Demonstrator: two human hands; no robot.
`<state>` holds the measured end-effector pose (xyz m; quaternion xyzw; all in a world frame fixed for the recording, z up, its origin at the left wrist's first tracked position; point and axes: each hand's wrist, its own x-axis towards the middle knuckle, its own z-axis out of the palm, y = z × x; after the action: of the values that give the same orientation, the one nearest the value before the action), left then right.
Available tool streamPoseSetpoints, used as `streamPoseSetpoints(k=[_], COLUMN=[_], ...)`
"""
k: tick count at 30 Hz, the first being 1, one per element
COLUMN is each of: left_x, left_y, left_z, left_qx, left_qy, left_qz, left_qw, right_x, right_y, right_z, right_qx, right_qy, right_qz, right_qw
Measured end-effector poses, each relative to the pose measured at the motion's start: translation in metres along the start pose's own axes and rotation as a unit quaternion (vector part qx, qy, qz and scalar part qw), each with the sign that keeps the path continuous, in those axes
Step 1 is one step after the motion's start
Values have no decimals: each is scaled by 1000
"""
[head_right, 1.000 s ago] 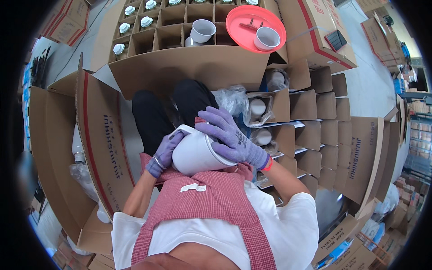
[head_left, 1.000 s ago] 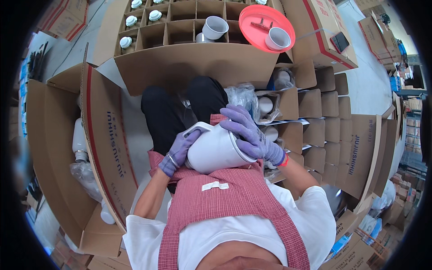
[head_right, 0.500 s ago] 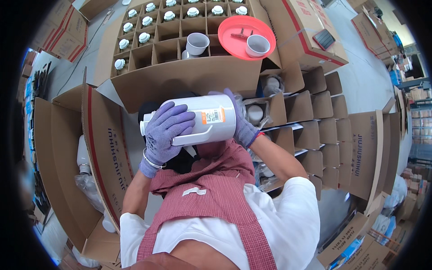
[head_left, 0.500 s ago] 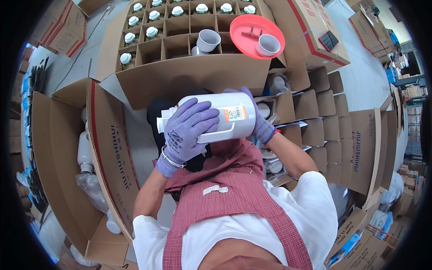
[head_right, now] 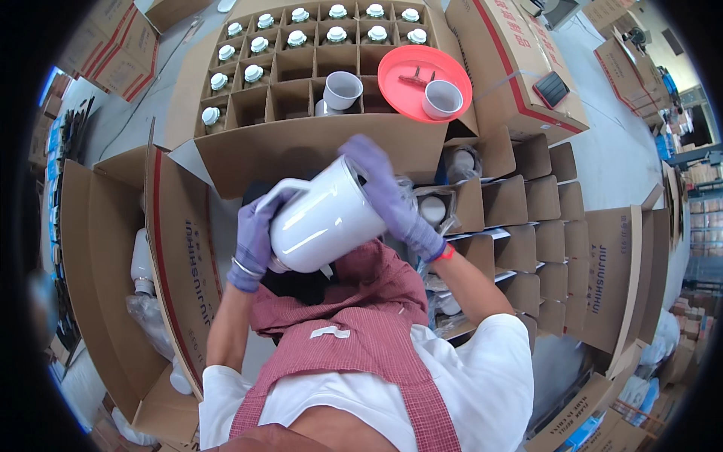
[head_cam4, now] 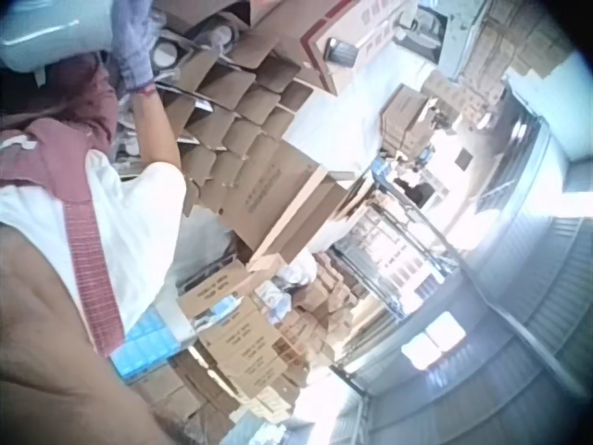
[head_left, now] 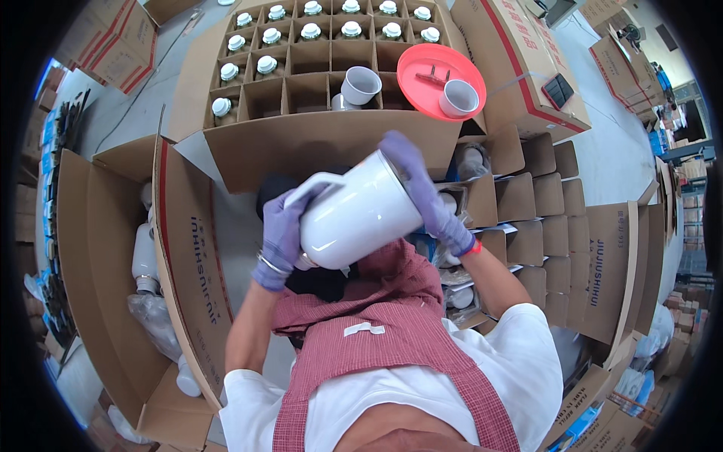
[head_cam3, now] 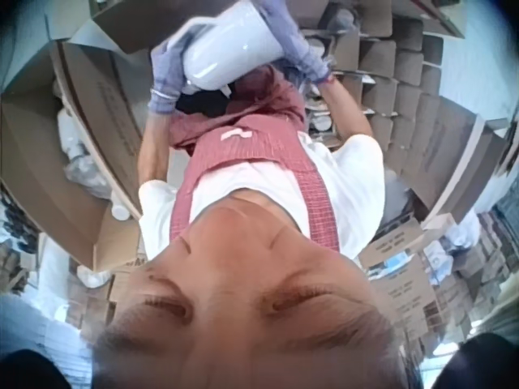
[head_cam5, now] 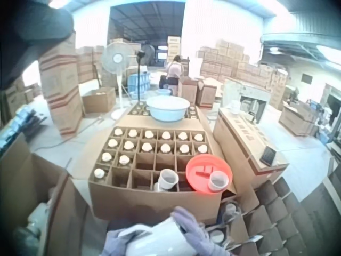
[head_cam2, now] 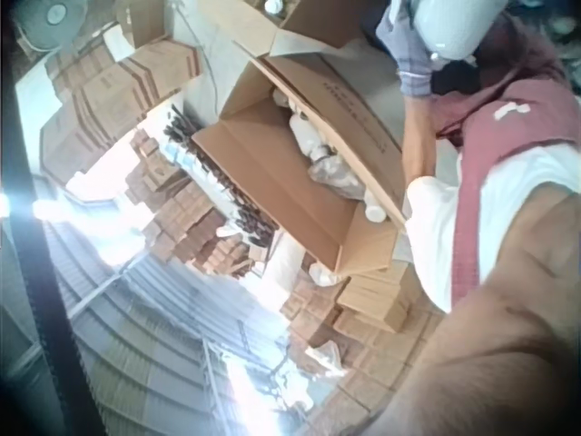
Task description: The person assembles white electric kettles by inserting metal heating elements into the base, securing lids, and attaching handles. They then wrap each completed unit in plastic and place it into a cardboard box.
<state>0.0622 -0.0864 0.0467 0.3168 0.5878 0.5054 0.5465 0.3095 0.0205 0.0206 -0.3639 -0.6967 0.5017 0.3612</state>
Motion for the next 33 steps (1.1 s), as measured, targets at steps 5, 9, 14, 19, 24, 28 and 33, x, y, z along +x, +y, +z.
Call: streamPoseSetpoints(k=[5, 9, 14, 19, 24, 28, 33], left_x=[-1, 9, 25, 59, 76, 60, 42], left_y=[16, 23, 8, -17, -2, -19, -82], left_z=[8, -18, -36, -37, -14, 23, 55], left_qx=[189, 137, -155, -382, -496, -43, -36], left_qy=[48, 137, 181, 47, 19, 70, 202], left_qz=[351, 373, 245, 155, 122, 247, 240], left_qw=[916, 907, 940, 910, 859, 966, 949], right_x=[14, 83, 180, 191, 85, 28, -18], right_y=[-22, -22, 60, 66, -17, -12, 1], right_z=[11, 22, 16, 19, 13, 6, 43], right_qx=[302, 209, -481, -553, -532, -247, -68], right_qy=[-66, -49, 42, -55, -143, -91, 112], right_qz=[78, 74, -5, -9, -256, -206, -11], right_qw=[948, 974, 876, 831, 794, 942, 991])
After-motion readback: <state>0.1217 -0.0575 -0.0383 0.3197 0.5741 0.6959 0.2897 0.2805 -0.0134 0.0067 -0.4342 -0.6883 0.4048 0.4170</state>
